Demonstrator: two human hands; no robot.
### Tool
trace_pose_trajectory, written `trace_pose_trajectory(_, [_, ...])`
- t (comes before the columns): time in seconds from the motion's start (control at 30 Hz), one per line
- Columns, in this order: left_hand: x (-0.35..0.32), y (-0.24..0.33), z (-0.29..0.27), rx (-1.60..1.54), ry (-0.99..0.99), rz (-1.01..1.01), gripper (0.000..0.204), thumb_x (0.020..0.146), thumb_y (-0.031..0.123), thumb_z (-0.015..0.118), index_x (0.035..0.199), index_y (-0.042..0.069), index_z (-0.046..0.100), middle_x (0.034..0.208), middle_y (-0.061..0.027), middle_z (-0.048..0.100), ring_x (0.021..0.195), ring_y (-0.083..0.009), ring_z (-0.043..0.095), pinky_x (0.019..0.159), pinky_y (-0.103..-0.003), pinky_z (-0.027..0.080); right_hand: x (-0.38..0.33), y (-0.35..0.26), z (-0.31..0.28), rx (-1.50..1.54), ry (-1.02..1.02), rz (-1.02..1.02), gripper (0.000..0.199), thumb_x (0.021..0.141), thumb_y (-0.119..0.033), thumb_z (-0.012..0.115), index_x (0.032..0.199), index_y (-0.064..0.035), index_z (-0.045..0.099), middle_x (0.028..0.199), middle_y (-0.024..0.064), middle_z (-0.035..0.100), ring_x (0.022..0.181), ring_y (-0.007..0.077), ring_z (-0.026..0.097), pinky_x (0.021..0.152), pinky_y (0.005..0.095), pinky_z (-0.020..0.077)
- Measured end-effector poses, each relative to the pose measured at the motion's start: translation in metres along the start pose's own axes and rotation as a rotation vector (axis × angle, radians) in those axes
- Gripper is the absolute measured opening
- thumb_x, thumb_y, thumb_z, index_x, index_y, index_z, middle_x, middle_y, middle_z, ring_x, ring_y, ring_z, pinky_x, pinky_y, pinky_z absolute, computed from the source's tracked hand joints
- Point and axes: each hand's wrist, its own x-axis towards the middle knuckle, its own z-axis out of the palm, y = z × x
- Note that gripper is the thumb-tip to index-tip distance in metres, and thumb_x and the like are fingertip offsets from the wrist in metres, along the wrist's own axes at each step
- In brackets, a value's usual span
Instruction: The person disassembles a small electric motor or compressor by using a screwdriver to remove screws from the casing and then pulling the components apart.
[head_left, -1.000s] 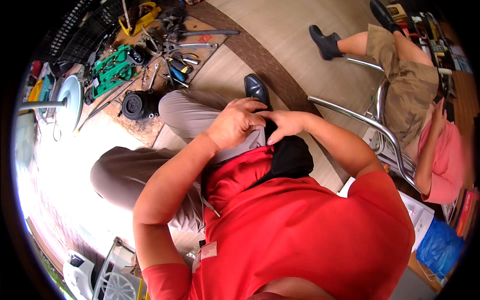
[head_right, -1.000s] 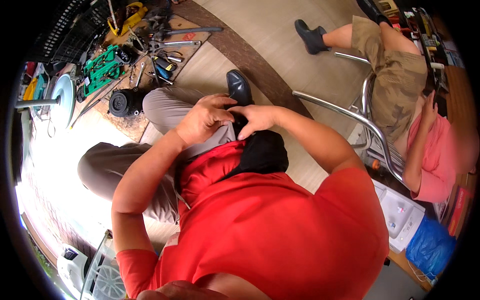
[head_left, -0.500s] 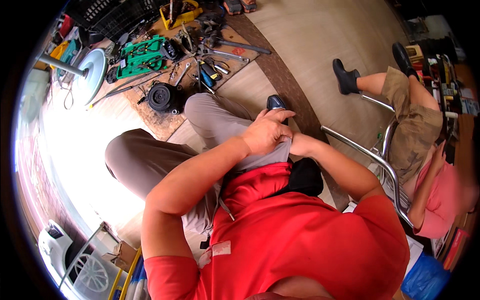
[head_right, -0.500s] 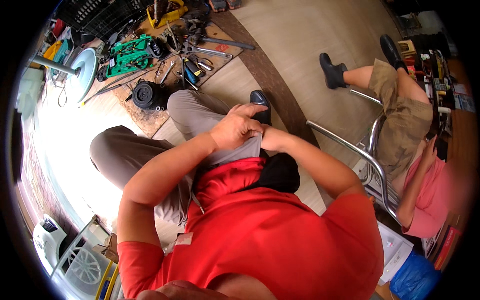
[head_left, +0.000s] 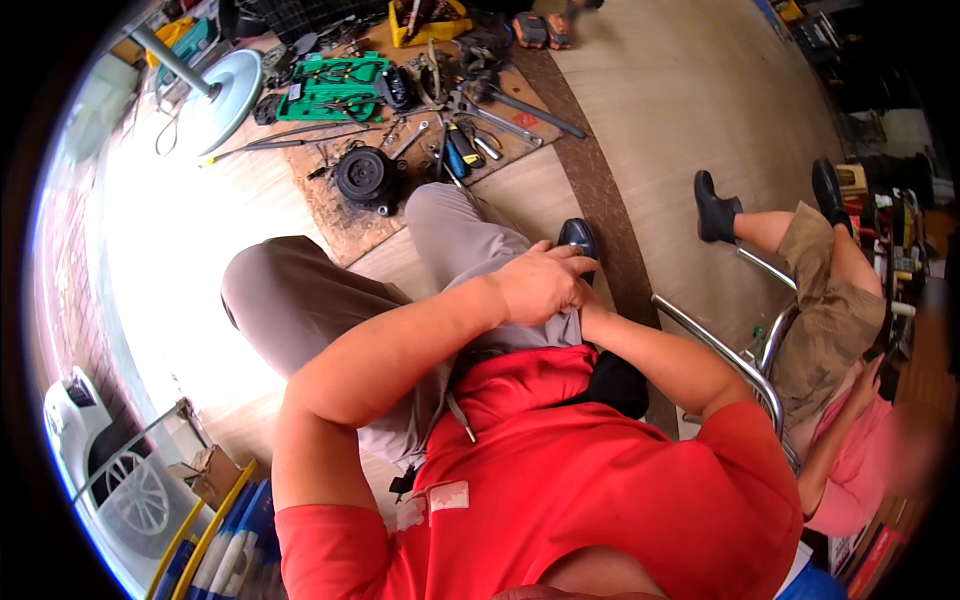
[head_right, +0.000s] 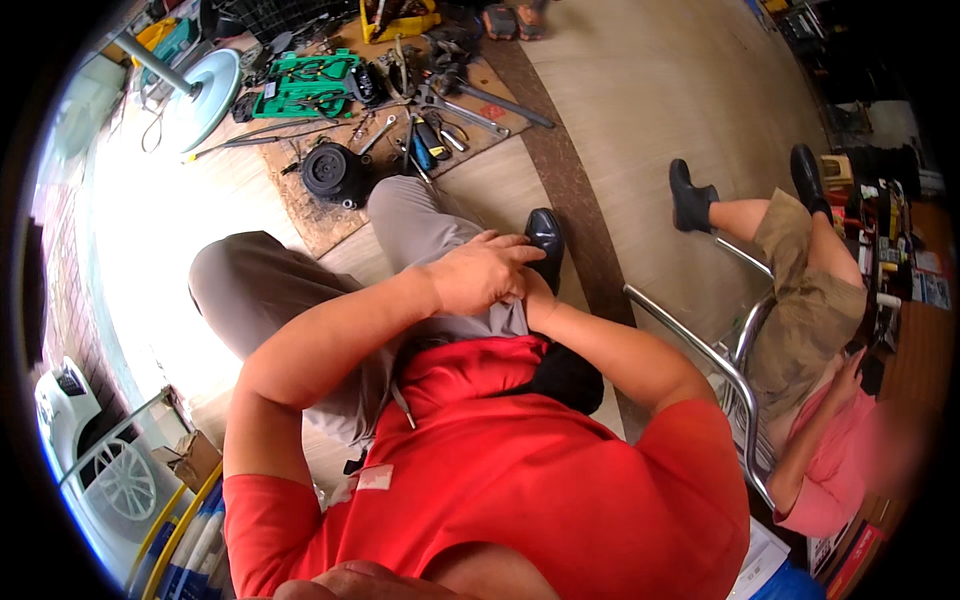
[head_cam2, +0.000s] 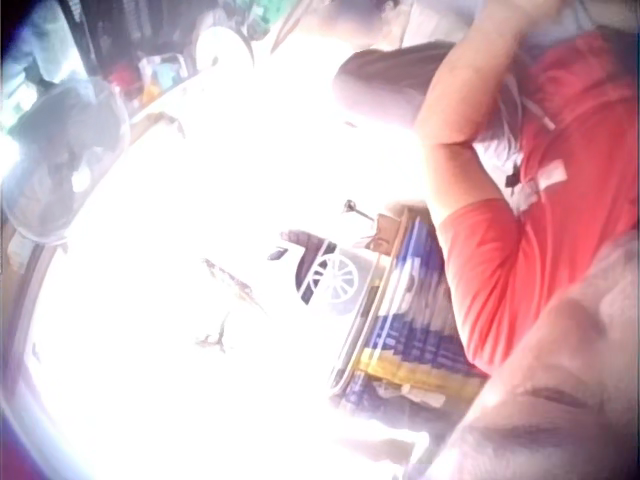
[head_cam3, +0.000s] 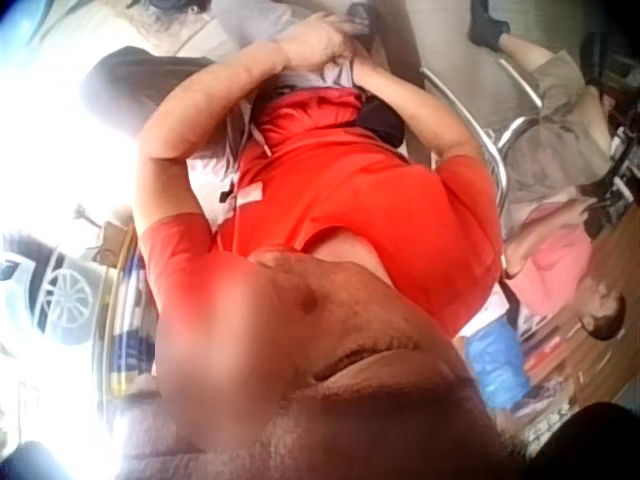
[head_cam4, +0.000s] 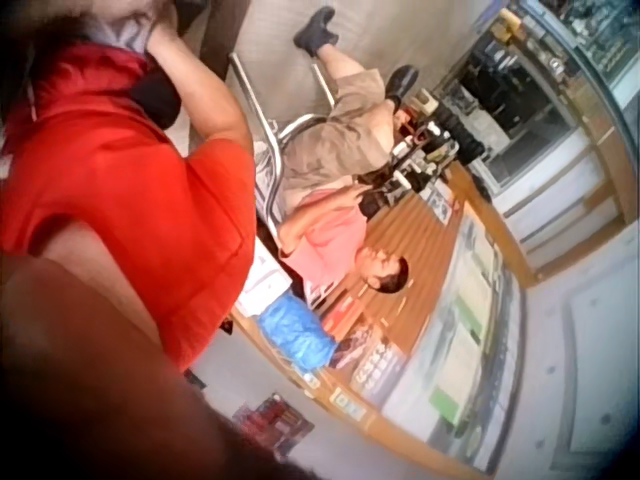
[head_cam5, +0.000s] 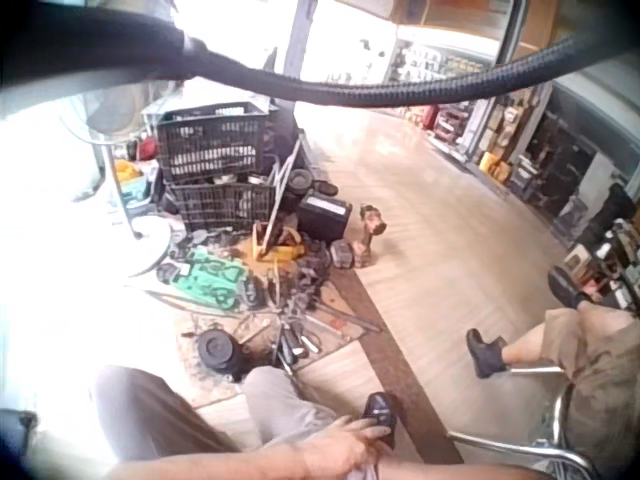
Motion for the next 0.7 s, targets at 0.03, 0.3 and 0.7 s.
trace_pose_trajectory(0.03, [-0.006,0.002,-0.005,-0.020,-0.019,-0.038,0.019,0.079,0.017,0.074,0.098,0.016,0.077,0.148,-0.0145,0.052,0.136,-0.0370,0.049,0.107,-0.050,0.044,0.004,-0.008,-0.001,-0.023,-0.020,-0.043,0.043,0.088,-0.024,0.068,0.128,-0.0088,0.063,0.123,0.0190,0.067,0.119,0.0344,0.063,0.099,0.0399,0.0511])
trace_pose_trajectory(0.3, [-0.049,0.008,-0.079,0.016,-0.090,-0.416,0.053,0.084,0.021,0.077,0.133,0.009,0.061,0.139,-0.0203,0.058,0.123,-0.0383,0.059,0.102,-0.045,0.049,0.045,0.000,-0.124,-0.190,-0.397,0.066,0.049,0.086,-0.016,0.072,0.131,-0.0027,0.058,0.099,0.0154,0.071,0.087,0.0260,0.070,0.078,0.0374,0.0560])
trace_pose_trajectory(0.7, [-0.211,-0.004,-0.195,0.294,0.862,-1.010,0.045,0.092,0.015,0.074,0.134,0.005,0.063,0.137,-0.0157,0.064,0.131,-0.0290,0.058,0.109,-0.038,0.044,0.210,-0.169,-0.127,-0.160,-0.200,-0.407,0.032,0.091,-0.017,0.071,0.119,-0.0028,0.065,0.091,0.0106,0.069,0.082,0.0234,0.066,0.076,0.0340,0.0524])
